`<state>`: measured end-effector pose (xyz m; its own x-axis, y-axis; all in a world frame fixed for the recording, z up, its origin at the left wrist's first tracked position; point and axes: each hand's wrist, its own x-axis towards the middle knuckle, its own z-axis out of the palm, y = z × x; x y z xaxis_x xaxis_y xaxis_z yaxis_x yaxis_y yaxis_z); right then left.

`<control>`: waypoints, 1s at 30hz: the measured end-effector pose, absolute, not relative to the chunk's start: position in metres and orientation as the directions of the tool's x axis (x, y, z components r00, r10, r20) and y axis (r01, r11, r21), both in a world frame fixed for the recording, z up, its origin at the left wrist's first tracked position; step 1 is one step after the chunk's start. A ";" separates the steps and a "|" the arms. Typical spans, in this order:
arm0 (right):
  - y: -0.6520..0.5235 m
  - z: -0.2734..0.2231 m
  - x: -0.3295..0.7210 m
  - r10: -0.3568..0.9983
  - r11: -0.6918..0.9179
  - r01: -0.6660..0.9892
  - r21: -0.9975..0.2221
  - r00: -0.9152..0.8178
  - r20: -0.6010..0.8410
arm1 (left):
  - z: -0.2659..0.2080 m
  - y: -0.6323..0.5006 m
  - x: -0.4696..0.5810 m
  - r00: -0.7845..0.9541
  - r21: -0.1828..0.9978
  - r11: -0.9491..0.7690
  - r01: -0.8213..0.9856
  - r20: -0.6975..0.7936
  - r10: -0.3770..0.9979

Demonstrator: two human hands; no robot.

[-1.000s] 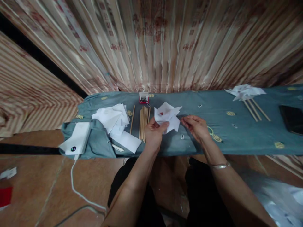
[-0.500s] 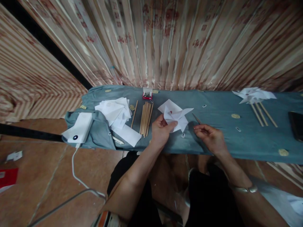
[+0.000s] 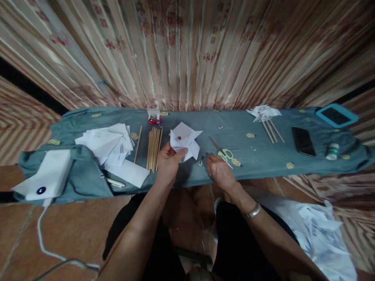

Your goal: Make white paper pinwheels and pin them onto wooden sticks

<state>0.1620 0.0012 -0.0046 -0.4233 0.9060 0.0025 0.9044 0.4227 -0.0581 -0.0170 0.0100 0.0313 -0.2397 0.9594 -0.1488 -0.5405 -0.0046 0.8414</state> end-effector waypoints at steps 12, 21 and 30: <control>0.011 0.004 0.164 0.946 0.256 0.935 -0.245 -0.294 -0.134 | 0.036 -0.003 -0.004 -0.189 0.850 0.011 -0.527 -0.130 0.973; 0.013 0.020 0.158 0.950 0.202 0.965 -0.168 -0.235 -0.206 | 0.039 -0.002 0.001 -0.185 0.856 0.039 -0.515 -0.156 0.970; 0.009 0.025 0.157 0.946 0.195 0.963 -0.186 -0.235 -0.223 | 0.035 -0.007 0.001 -0.167 0.886 0.117 -0.449 -0.212 0.963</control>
